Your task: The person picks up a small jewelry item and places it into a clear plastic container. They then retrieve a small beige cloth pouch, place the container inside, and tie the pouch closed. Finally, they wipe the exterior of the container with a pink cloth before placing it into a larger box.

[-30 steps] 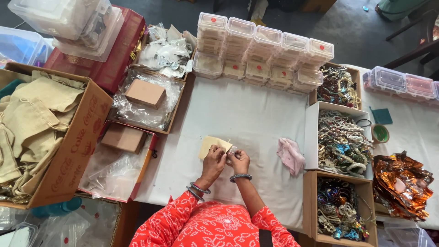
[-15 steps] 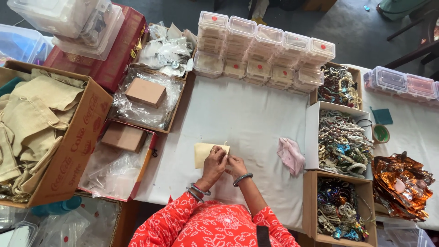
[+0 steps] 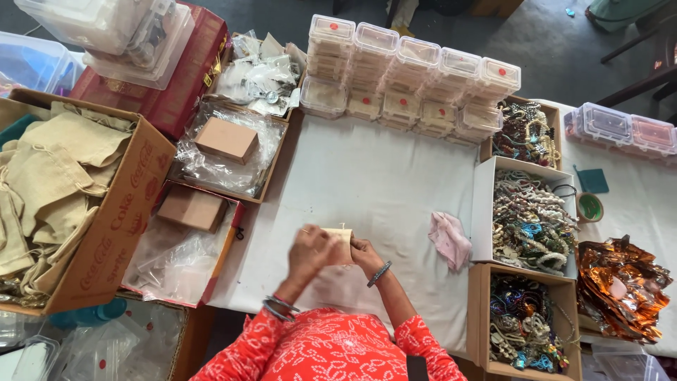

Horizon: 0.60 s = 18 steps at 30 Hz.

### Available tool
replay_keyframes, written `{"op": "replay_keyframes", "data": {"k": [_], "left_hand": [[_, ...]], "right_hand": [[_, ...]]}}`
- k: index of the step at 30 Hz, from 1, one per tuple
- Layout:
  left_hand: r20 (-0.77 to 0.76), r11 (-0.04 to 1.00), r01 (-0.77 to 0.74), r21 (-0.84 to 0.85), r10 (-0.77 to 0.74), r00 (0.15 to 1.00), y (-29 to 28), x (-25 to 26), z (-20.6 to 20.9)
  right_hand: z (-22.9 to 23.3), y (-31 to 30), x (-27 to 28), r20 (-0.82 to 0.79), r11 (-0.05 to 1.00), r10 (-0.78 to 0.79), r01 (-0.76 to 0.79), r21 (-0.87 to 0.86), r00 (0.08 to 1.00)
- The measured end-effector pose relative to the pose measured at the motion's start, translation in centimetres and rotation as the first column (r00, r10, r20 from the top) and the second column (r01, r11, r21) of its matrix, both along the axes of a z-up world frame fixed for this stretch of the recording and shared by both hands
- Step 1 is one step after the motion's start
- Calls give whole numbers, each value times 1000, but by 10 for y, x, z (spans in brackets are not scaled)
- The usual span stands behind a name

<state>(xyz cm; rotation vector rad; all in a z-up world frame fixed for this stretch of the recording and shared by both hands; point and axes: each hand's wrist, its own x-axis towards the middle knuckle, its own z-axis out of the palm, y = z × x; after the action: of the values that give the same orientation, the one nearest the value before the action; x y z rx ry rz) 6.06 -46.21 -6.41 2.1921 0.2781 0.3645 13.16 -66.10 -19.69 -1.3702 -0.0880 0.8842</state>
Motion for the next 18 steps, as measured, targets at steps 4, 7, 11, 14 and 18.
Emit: {"op": "replay_keyframes", "data": {"k": [4, 7, 11, 14, 18], "left_hand": [[-88, 989, 148, 14, -146, 985, 41, 20, -13], [-467, 887, 355, -295, -458, 756, 49, 28, 4], [-386, 777, 490, -395, -624, 679, 41, 35, -30], [-428, 800, 446, -401, -594, 681, 33, 36, -34], [-55, 572, 442, -691, -651, 757, 21, 28, -39]], "right_hand": [[19, 0, -3, 10, 995, 29, -30, 96, 1000], [20, -2, -3, -10, 993, 77, -76, 92, 997], [-26, -7, -5, 295, 983, 176, -150, -109, 939], [-10, -2, -7, 418, 968, 199, -113, -222, 886], [63, 15, -13, 571, 919, 326, -110, -379, 754]]}}
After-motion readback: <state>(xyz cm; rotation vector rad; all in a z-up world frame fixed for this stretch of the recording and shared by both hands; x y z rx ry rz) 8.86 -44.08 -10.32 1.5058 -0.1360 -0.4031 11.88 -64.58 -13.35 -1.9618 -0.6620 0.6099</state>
